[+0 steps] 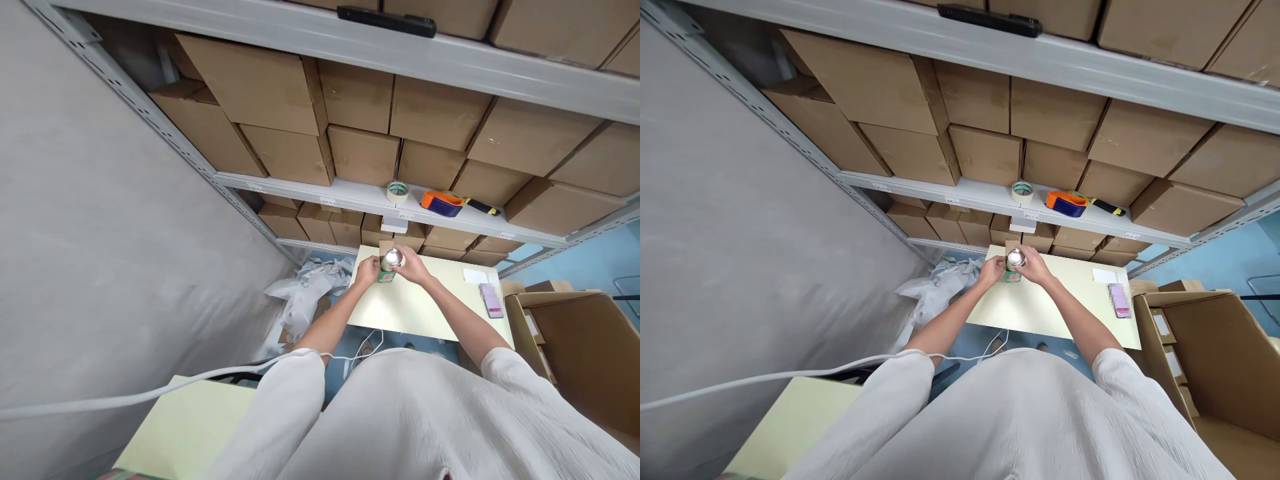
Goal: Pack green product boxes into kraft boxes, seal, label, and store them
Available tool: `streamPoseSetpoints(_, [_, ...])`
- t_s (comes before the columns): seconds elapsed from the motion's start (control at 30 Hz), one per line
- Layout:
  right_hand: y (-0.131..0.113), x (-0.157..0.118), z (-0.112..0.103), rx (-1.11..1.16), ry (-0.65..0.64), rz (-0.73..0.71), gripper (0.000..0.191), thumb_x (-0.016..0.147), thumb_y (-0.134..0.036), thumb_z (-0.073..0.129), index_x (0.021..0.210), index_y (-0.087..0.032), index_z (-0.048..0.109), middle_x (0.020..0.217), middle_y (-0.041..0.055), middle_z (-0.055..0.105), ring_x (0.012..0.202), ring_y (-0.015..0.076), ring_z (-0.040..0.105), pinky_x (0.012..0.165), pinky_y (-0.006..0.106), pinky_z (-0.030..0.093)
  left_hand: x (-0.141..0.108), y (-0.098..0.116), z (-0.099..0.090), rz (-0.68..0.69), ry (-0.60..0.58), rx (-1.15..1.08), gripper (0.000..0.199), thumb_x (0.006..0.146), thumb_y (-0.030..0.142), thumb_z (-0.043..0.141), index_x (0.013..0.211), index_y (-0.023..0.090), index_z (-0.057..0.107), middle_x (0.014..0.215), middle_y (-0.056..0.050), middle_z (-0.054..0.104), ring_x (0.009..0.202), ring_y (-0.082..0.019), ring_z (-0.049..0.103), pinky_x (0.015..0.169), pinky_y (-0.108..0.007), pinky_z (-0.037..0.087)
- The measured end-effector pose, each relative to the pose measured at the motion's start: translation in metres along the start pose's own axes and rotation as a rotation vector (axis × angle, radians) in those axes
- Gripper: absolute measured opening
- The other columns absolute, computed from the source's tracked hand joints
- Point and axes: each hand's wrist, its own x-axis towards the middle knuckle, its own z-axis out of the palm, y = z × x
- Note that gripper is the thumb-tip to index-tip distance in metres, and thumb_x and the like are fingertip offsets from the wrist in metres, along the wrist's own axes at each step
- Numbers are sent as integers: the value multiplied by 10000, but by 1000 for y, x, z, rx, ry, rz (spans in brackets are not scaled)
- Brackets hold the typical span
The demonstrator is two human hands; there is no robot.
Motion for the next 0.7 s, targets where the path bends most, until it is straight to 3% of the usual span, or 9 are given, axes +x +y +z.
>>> streamPoseSetpoints(0.2, [22,7,41,-148,-51,231,661,748,-345,860,1372,-259,658,1331,123,732,1322,384,586,1127,560,426,3,-3,7,-41,-1,-51,371,871,71,693,1183,224,824,1101,-78,837,1064,-255,763,977,-322,561])
streamPoseSetpoints(0.33, [31,8,60,-208,-104,278,651,753,-362,853,1364,-253,655,1250,122,747,1340,388,558,1145,588,355,2,-5,6,-43,-2,-72,372,866,68,699,1181,219,825,1054,-68,833,1015,-239,766,988,-322,561])
streamPoseSetpoints(0.57, [40,-2,67,-218,-133,254,504,811,-403,830,1285,-260,737,1476,147,630,1377,393,529,1160,589,393,-4,-9,3,-32,-27,-108,292,865,70,700,1100,227,772,940,-34,794,904,-208,747,896,-288,541])
streamPoseSetpoints(0.7, [49,-11,63,-33,35,258,568,913,-462,697,1434,-240,652,1556,165,573,1369,359,566,1119,547,486,-9,-10,5,-41,-17,-168,386,900,151,723,1263,253,639,901,-2,762,866,-203,737,848,-289,529])
